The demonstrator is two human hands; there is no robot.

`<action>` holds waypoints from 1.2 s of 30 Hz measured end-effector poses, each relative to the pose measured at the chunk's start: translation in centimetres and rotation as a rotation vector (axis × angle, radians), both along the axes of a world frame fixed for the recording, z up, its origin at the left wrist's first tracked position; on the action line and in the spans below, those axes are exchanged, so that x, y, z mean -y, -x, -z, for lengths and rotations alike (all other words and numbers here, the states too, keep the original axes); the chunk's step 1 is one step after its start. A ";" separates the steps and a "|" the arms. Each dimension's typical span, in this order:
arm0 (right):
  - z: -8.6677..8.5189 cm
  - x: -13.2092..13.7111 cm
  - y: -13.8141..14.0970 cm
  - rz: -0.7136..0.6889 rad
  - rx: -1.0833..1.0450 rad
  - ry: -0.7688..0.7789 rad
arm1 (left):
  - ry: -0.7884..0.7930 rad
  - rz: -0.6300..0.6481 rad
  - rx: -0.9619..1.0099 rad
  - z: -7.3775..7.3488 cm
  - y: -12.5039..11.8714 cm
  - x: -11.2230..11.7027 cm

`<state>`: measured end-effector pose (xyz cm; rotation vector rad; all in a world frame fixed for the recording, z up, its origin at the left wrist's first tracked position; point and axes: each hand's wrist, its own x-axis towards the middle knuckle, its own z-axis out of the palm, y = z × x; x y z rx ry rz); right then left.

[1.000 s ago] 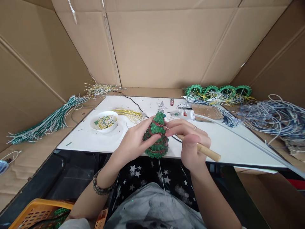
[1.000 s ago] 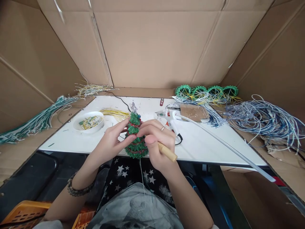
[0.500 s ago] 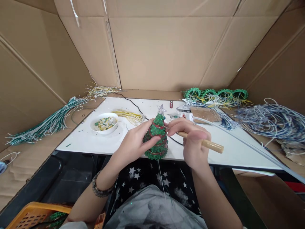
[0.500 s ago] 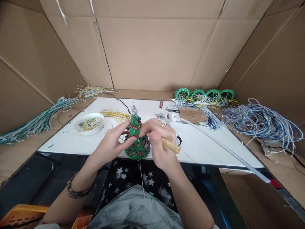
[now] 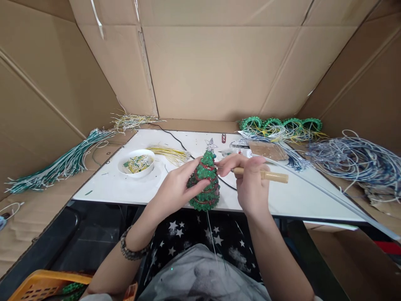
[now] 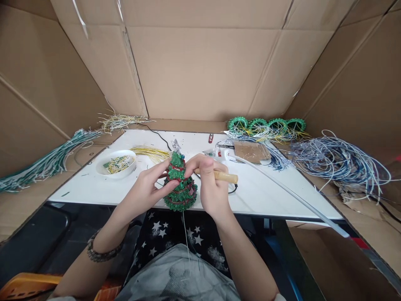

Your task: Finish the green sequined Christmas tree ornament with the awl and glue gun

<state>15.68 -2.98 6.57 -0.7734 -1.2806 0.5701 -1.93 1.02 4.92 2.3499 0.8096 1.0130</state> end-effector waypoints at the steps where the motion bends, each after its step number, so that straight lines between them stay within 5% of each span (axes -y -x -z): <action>1: 0.0 -0.1 0.0 -0.005 -0.032 0.035 | 0.006 -0.003 -0.003 -0.1 0.0 0.0; 10: -0.8 -1.0 0.4 -0.130 -0.279 0.189 | 0.031 -0.005 -0.002 -0.5 0.0 0.4; 19: 0.4 -1.1 0.2 -0.225 -0.445 0.313 | 0.025 -0.004 -0.022 -0.5 0.1 0.2; 24: 0.8 -0.7 0.5 -0.125 -0.385 0.196 | 0.026 -0.001 -0.015 -0.4 0.1 0.2; 30: 1.2 0.4 0.9 0.066 -0.082 -0.117 | 0.041 0.004 -0.017 -0.4 0.1 0.2; 36: 0.6 -0.1 0.9 -0.023 -0.204 0.035 | 0.050 0.014 -0.001 -0.4 0.1 0.2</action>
